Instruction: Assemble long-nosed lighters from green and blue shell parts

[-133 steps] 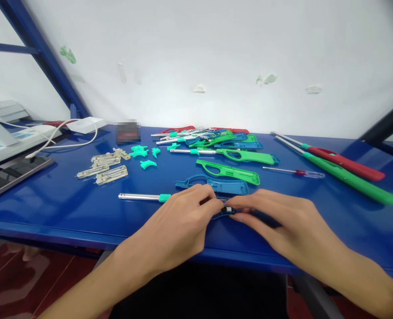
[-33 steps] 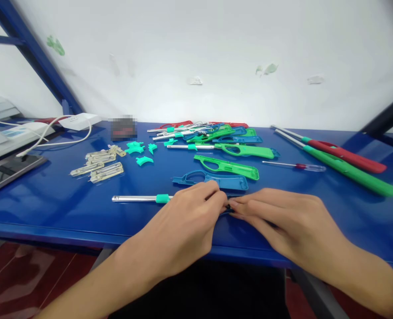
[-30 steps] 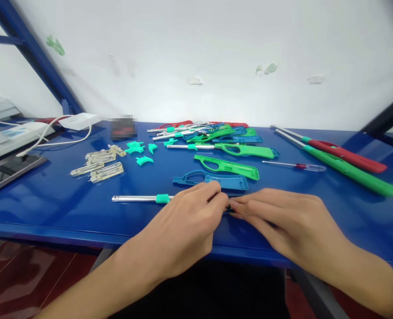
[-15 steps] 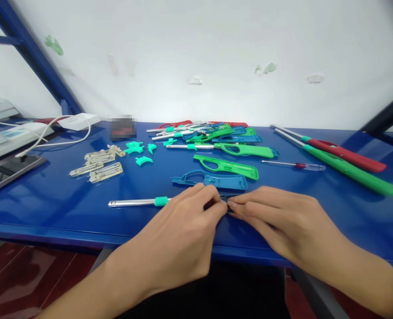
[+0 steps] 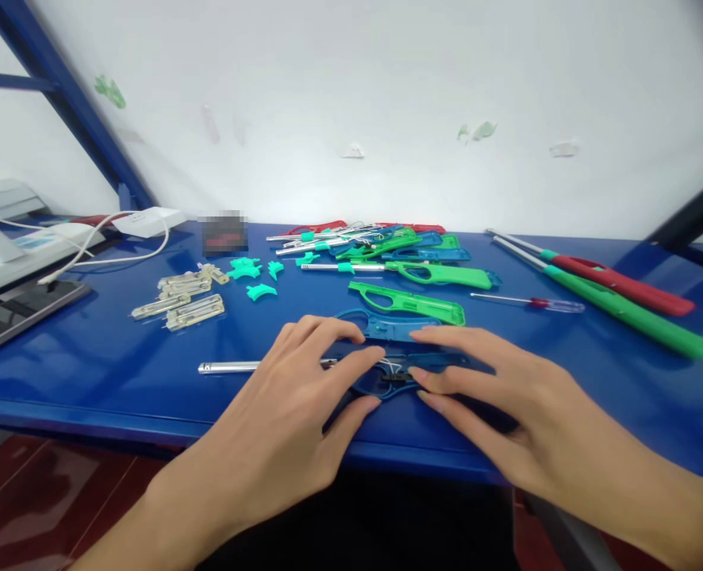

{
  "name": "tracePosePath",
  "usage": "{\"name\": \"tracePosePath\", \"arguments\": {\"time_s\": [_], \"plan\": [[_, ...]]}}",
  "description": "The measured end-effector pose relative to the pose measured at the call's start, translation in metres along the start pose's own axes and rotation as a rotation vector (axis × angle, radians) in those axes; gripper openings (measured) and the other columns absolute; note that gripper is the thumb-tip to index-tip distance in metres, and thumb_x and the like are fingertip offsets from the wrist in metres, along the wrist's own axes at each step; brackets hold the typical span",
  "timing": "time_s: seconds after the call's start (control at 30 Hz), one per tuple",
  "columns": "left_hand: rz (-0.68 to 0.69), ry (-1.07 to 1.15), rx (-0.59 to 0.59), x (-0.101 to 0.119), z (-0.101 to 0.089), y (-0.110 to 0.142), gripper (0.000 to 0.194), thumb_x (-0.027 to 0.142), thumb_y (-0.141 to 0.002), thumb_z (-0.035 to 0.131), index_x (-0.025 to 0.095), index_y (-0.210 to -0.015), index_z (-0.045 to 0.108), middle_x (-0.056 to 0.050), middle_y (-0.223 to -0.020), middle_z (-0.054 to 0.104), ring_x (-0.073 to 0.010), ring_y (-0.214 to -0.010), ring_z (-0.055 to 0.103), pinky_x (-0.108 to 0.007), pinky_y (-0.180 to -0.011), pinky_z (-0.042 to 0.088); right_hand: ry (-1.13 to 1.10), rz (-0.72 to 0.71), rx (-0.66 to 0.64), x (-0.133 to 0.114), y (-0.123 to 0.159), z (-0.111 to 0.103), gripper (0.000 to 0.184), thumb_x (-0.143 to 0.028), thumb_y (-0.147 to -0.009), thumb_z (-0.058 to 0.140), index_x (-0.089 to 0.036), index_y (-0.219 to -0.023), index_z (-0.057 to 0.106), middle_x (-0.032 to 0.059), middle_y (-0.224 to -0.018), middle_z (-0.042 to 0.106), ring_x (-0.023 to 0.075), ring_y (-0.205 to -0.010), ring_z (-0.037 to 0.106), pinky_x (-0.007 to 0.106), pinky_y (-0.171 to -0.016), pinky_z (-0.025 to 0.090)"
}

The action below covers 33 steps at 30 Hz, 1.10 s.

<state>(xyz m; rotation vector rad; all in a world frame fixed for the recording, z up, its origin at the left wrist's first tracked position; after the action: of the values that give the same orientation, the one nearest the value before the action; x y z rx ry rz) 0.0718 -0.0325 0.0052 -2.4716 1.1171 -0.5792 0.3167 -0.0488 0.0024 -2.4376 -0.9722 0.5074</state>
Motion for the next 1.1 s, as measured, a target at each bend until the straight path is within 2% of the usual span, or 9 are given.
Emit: {"name": "tracePosePath", "arguments": {"time_s": [0.13, 0.3, 0.37, 0.5, 0.67, 0.83, 1.0, 1.1], "plan": [[0.020, 0.050, -0.052, 0.000, 0.002, 0.003, 0.033, 0.021, -0.121, 0.055, 0.024, -0.150, 0.071, -0.013, -0.143, 0.069, -0.0319, -0.135, 0.066, -0.062, -0.122, 0.056, -0.020, 0.045, -0.025, 0.002, 0.004, 0.003, 0.026, -0.031, -0.119, 0.061, -0.033, -0.124, 0.086, 0.0042, -0.142, 0.087, 0.0245, -0.124, 0.087, 0.039, -0.108, 0.071], [0.030, 0.078, -0.088, 0.003, 0.002, 0.000, 0.032, 0.019, -0.121, 0.052, 0.020, -0.143, 0.075, -0.014, -0.137, 0.072, -0.0316, -0.132, 0.068, -0.059, -0.119, 0.061, 0.002, 0.061, 0.024, -0.004, 0.002, 0.005, 0.019, -0.030, -0.116, 0.065, -0.031, -0.121, 0.084, 0.0056, -0.138, 0.088, 0.0277, -0.124, 0.086, 0.044, -0.108, 0.072], [0.031, 0.079, -0.094, 0.003, 0.002, -0.001, 0.032, 0.019, -0.121, 0.051, 0.019, -0.142, 0.075, -0.015, -0.136, 0.071, -0.0317, -0.131, 0.068, -0.059, -0.118, 0.061, 0.032, 0.069, 0.039, -0.009, 0.001, 0.007, 0.021, -0.030, -0.116, 0.065, -0.030, -0.128, 0.082, 0.0075, -0.137, 0.087, 0.0295, -0.124, 0.085, 0.048, -0.109, 0.071], [0.039, 0.090, -0.093, 0.003, 0.001, -0.002, 0.032, 0.018, -0.121, 0.053, 0.018, -0.143, 0.076, -0.015, -0.137, 0.072, -0.0314, -0.131, 0.068, -0.057, -0.118, 0.060, 0.058, 0.068, 0.009, -0.014, -0.001, 0.013, 0.035, -0.031, -0.117, 0.064, -0.031, -0.151, 0.073, 0.0103, -0.144, 0.084, 0.0314, -0.129, 0.082, 0.052, -0.110, 0.069], [0.037, 0.093, -0.004, -0.003, 0.002, -0.001, 0.024, 0.024, -0.120, 0.063, 0.018, -0.133, 0.082, -0.012, -0.130, 0.082, -0.0309, -0.120, 0.076, -0.056, -0.110, 0.061, 0.039, 0.079, -0.038, -0.013, -0.001, 0.016, 0.034, -0.031, -0.119, 0.059, -0.031, -0.149, 0.075, 0.0070, -0.147, 0.083, 0.0287, -0.131, 0.081, 0.051, -0.112, 0.069], [0.024, 0.083, 0.069, -0.008, 0.004, 0.004, 0.021, 0.025, -0.117, 0.070, 0.015, -0.130, 0.083, -0.011, -0.129, 0.087, -0.0315, -0.119, 0.081, -0.057, -0.112, 0.060, 0.034, 0.076, -0.037, -0.013, -0.002, 0.016, 0.034, -0.029, -0.119, 0.058, -0.030, -0.146, 0.079, 0.0086, -0.144, 0.084, 0.0299, -0.128, 0.082, 0.052, -0.110, 0.070], [0.053, 0.079, 0.097, -0.004, 0.003, 0.003, 0.021, 0.025, -0.117, 0.070, 0.013, -0.129, 0.083, -0.012, -0.128, 0.088, -0.0304, -0.118, 0.083, -0.051, -0.106, 0.063, 0.044, 0.081, -0.033, -0.013, -0.002, 0.017, 0.035, -0.033, -0.120, 0.057, -0.031, -0.150, 0.076, 0.0088, -0.145, 0.084, 0.0307, -0.129, 0.082, 0.055, -0.111, 0.069], [0.073, 0.090, 0.134, 0.003, -0.003, 0.000, 0.017, 0.023, -0.116, 0.071, 0.013, -0.123, 0.084, -0.012, -0.124, 0.088, -0.0284, -0.117, 0.082, -0.046, -0.105, 0.064, 0.033, 0.072, -0.005, -0.011, 0.000, 0.018, 0.036, -0.035, -0.120, 0.057, -0.032, -0.151, 0.075, 0.0081, -0.144, 0.084, 0.0305, -0.128, 0.083, 0.052, -0.107, 0.071]]}}
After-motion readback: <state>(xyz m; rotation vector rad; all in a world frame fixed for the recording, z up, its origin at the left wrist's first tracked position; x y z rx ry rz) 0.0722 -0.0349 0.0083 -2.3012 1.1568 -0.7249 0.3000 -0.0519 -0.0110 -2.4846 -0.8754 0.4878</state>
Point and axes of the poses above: each hand's wrist, its own y-axis away from the middle knuckle, its own z-axis out of the palm, x = y × z, the point moved 4 cm from there along -y, towards the middle knuckle
